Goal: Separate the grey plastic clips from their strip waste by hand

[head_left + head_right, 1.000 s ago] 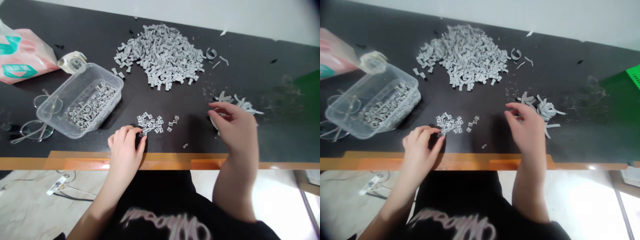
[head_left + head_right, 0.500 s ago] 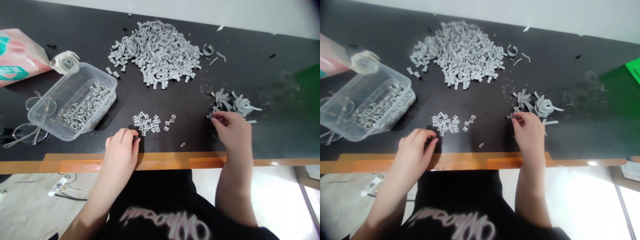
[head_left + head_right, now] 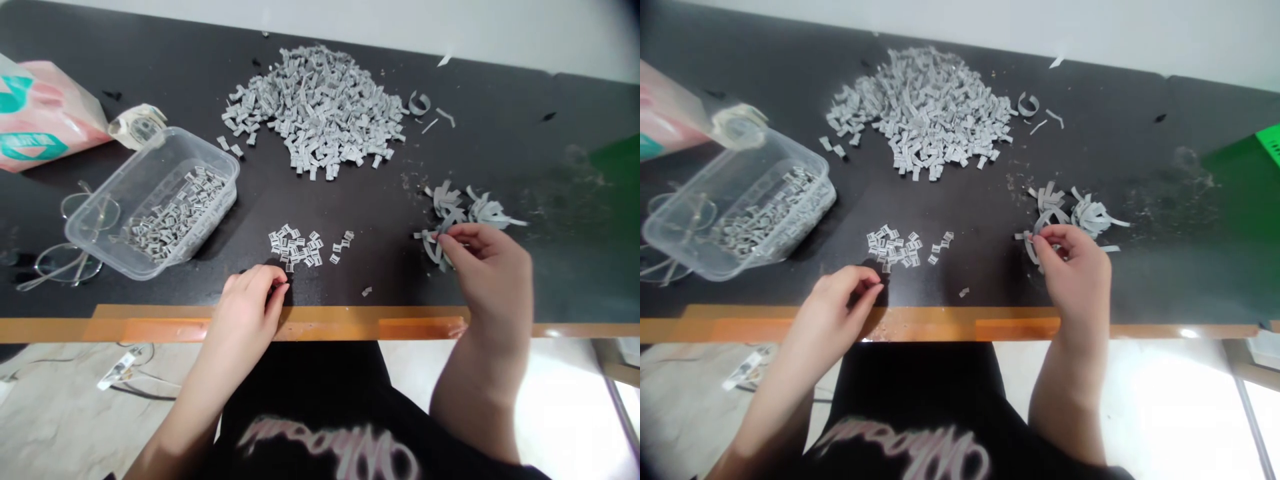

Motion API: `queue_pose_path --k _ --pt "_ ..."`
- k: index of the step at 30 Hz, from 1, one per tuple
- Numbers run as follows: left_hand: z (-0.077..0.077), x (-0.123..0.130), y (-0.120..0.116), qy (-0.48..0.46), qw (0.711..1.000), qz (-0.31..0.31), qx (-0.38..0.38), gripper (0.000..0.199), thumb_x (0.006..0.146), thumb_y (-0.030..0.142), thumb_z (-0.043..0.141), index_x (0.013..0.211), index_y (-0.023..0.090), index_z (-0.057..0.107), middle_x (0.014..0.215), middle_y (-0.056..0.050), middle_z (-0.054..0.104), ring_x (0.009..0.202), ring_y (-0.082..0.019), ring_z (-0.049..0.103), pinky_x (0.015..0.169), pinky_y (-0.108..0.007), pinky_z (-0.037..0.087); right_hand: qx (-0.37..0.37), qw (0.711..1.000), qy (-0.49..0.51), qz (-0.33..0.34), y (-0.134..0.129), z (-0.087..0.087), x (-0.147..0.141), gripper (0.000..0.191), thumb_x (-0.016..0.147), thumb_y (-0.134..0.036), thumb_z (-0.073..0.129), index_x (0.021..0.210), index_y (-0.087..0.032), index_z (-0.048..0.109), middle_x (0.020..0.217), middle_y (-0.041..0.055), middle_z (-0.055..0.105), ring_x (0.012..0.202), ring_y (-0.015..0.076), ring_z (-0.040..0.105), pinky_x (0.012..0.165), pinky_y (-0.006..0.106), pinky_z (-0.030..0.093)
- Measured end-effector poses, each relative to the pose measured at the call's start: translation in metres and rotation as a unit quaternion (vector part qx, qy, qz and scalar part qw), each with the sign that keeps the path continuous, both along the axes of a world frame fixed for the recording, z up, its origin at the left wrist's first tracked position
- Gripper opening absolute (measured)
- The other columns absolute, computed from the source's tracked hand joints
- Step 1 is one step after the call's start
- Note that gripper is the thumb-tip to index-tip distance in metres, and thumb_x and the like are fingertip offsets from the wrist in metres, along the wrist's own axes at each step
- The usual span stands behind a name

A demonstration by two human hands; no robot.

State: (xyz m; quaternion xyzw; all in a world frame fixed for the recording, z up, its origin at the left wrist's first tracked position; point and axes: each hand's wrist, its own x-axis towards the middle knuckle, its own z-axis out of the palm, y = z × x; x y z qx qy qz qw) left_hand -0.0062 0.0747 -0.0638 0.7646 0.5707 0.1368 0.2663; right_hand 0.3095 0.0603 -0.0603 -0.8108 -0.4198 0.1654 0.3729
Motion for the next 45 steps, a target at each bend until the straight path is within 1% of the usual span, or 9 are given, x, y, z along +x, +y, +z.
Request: queue_pose_path --k 4,8,16,23,29,32,36,41,45 --pt "0.002 0.001 -0.004 -0.077 0.994 0.035 -0.062 0.015 0.093 0.032 0.056 0.098 0.022 0.065 0.086 -0.002 0.071 0.079 -0.02 0.065 0.073 -0.031 0.051 0.063 0.978 0.195 0.047 -0.003 0.002 -0.013 0.023 0.077 -0.028 0.078 0.1 -0.025 0.074 0.082 0.0014 0.073 0.084 0.0208 0.072 0.083 0.037 0.057" --pt "0.005 0.006 -0.011 -0.201 0.969 0.067 -0.131 0.017 0.091 0.035 0.061 0.102 0.023 0.068 0.084 -0.001 0.071 0.073 -0.016 0.067 0.063 -0.025 0.051 0.074 0.936 0.323 0.121 -0.005 0.008 -0.035 0.021 0.076 -0.026 0.081 0.095 -0.025 0.073 0.075 -0.001 0.074 0.078 0.0182 0.074 0.079 0.032 0.061" --pt "0.011 0.031 -0.017 -0.531 0.798 0.117 -0.259 0.01 0.09 0.022 0.068 0.1 0.021 0.067 0.078 -0.001 0.077 0.062 -0.01 0.067 0.057 -0.018 0.051 -0.003 0.826 0.48 0.296 -0.014 0.013 -0.086 0.022 0.076 -0.022 0.084 0.097 -0.024 0.077 0.08 0.0013 0.078 0.072 0.0159 0.074 0.069 0.026 0.061" --pt "0.01 0.035 -0.021 -0.587 0.76 0.166 -0.225 0.007 0.084 0.022 0.077 0.083 0.02 0.07 0.068 0.003 0.069 0.057 -0.006 0.059 0.056 -0.015 0.049 -0.008 0.762 0.511 0.398 -0.019 0.01 -0.106 0.015 0.089 -0.019 0.069 0.103 -0.024 0.072 0.086 0.0008 0.071 0.075 0.012 0.067 0.067 0.023 0.055" --pt "0.014 0.036 -0.026 -0.584 0.755 0.17 -0.244 0.009 0.085 0.027 0.076 0.084 0.019 0.072 0.068 0.001 0.068 0.058 -0.008 0.058 0.057 -0.018 0.049 -0.01 0.804 0.483 0.346 -0.022 0.013 -0.118 0.011 0.084 -0.022 0.077 0.086 -0.022 0.066 0.08 -0.001 0.071 0.073 0.0128 0.069 0.069 0.024 0.056" --pt "0.018 0.035 -0.027 -0.578 0.756 0.193 -0.237 0.009 0.088 0.027 0.073 0.087 0.018 0.071 0.065 0.001 0.066 0.06 -0.01 0.059 0.059 -0.02 0.05 -0.017 0.843 0.423 0.332 -0.024 0.016 -0.117 0.01 0.088 -0.025 0.073 0.098 -0.024 0.07 0.079 -0.0004 0.073 0.073 0.0145 0.07 0.073 0.027 0.057" --pt "0.021 0.032 -0.027 -0.572 0.76 0.195 -0.239 0.008 0.089 0.025 0.071 0.086 0.018 0.07 0.068 0.0 0.067 0.064 -0.01 0.061 0.062 -0.02 0.051 -0.03 0.851 0.391 0.35 -0.024 0.016 -0.113 0.022 0.091 -0.026 0.07 0.112 -0.025 0.071 0.081 0.0014 0.076 0.075 0.0167 0.072 0.076 0.032 0.06" --pt "0.021 0.032 -0.027 -0.518 0.817 0.181 -0.178 0.004 0.089 0.021 0.07 0.085 0.019 0.069 0.08 -0.001 0.071 0.073 -0.012 0.067 0.07 -0.022 0.056 -0.019 0.853 0.398 0.335 -0.022 0.016 -0.118 0.02 0.089 -0.022 0.068 0.108 -0.023 0.072 0.096 0.0048 0.075 0.069 0.0138 0.068 0.065 0.028 0.059" --pt "0.021 0.034 -0.028 -0.482 0.855 0.13 -0.138 0.004 0.091 0.018 0.067 0.09 0.021 0.07 0.088 -0.001 0.073 0.081 -0.012 0.068 0.075 -0.021 0.056 -0.019 0.871 0.384 0.305 -0.022 0.016 -0.12 0.016 0.085 -0.025 0.074 0.101 -0.023 0.074 0.086 0.0026 0.074 0.066 0.0135 0.065 0.057 0.024 0.055"
